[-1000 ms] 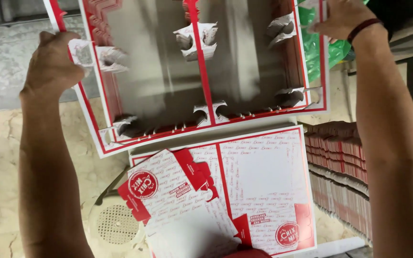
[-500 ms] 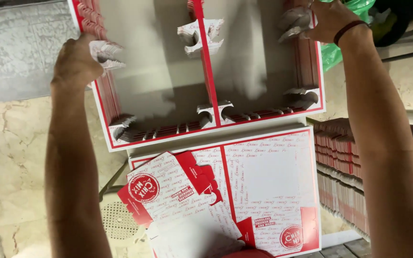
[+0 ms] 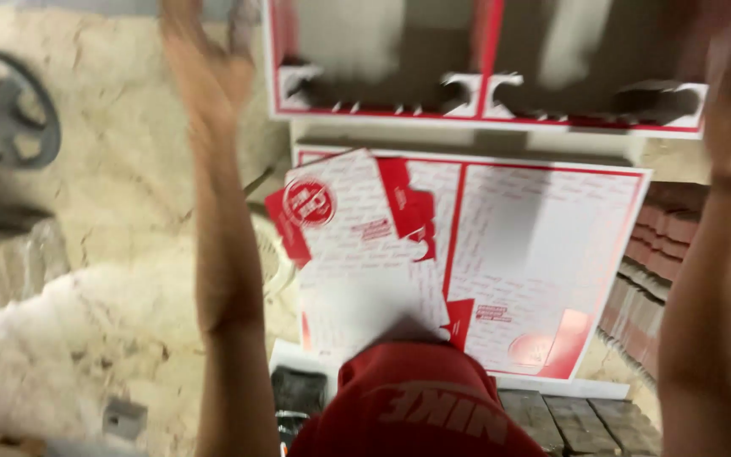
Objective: Folding flat cardboard sheets into assembled boxes in a factory setting.
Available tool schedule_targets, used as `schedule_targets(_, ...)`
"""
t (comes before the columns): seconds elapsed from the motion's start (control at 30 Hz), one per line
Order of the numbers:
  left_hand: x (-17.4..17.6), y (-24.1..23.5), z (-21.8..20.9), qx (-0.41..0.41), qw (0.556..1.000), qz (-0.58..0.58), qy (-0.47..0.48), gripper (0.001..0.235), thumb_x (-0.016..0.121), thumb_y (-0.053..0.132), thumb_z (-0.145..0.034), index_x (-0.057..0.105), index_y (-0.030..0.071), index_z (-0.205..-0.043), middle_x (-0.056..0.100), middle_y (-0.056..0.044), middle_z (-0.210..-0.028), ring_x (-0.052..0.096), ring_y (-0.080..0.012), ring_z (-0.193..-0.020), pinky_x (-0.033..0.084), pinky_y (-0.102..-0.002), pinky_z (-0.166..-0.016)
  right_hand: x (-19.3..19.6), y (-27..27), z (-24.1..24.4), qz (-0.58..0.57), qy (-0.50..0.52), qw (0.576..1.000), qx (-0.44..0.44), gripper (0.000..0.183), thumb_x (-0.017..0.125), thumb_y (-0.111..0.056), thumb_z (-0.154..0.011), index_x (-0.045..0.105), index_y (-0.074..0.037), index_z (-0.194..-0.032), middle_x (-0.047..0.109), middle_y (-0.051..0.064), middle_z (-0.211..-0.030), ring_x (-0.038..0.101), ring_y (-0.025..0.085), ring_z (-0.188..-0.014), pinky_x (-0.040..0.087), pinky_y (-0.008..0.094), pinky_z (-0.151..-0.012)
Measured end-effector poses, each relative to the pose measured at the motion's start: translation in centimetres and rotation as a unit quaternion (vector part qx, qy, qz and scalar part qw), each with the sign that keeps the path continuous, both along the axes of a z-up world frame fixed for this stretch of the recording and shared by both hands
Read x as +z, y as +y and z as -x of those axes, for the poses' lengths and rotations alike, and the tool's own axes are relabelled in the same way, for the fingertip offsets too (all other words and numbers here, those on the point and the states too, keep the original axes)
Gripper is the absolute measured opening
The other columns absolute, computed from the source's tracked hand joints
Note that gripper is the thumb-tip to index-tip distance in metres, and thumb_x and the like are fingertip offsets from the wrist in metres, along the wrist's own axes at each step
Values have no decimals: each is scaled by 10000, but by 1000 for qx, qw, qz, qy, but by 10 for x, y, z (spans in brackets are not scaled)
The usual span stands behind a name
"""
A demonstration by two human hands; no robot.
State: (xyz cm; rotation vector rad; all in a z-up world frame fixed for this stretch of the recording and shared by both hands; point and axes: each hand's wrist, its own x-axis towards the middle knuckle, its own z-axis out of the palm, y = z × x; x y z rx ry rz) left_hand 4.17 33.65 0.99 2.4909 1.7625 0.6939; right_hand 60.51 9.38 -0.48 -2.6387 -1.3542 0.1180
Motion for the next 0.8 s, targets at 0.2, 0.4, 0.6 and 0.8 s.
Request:
schedule_targets(0.2, -35, -169, 11, -115, 958, 127, -231, 402, 732, -3, -938, 602, -71, -1312, 677, -294, -1133, 679, -466, -1043, 583, -516, -865, -16, -159, 240, -63, 399, 888, -220, 640, 770, -94, -876, 550, -124, -1476, 579, 67, -1096, 574, 206, -1049, 505, 282, -1038)
schedule_targets(0.4, -73, -201, 10, -103, 983, 151, -23, 864, 819, 496, -849, 467, 165, -1565, 420, -117, -1601, 401, -493, -1428, 306, -776, -1091, -58, -277, 326, -75, 129, 957, 248, 692, 760, -471, -823, 609, -84, -1376, 508, 146, -1555, 475, 452, -1410, 404, 619, -1076)
schedule_targets(0.6, -97, -200, -29, -245, 950, 177, 78, 983, 833, 654, -710, 498, 223, -1529, 479, -60, -1533, 398, -351, -1441, 262, -715, -1155, -94, -330, 333, -62, 59, 954, 286, 821, 791, -432, -706, 577, -193, -1462, 514, 28, -1567, 464, 384, -1440, 386, 610, -1140)
schedule_targets(0.8, -20, -200, -43, -142, 941, 285, 116, 1094, 890, 559, -720, 331, 276, -1617, 253, -151, -1661, 231, -428, -1533, 208, -690, -1217, -94, -347, 336, -101, 53, 949, 292, 290, 743, -321, -818, 763, -84, -983, 596, 54, -1487, 518, 404, -1397, 440, 625, -1070)
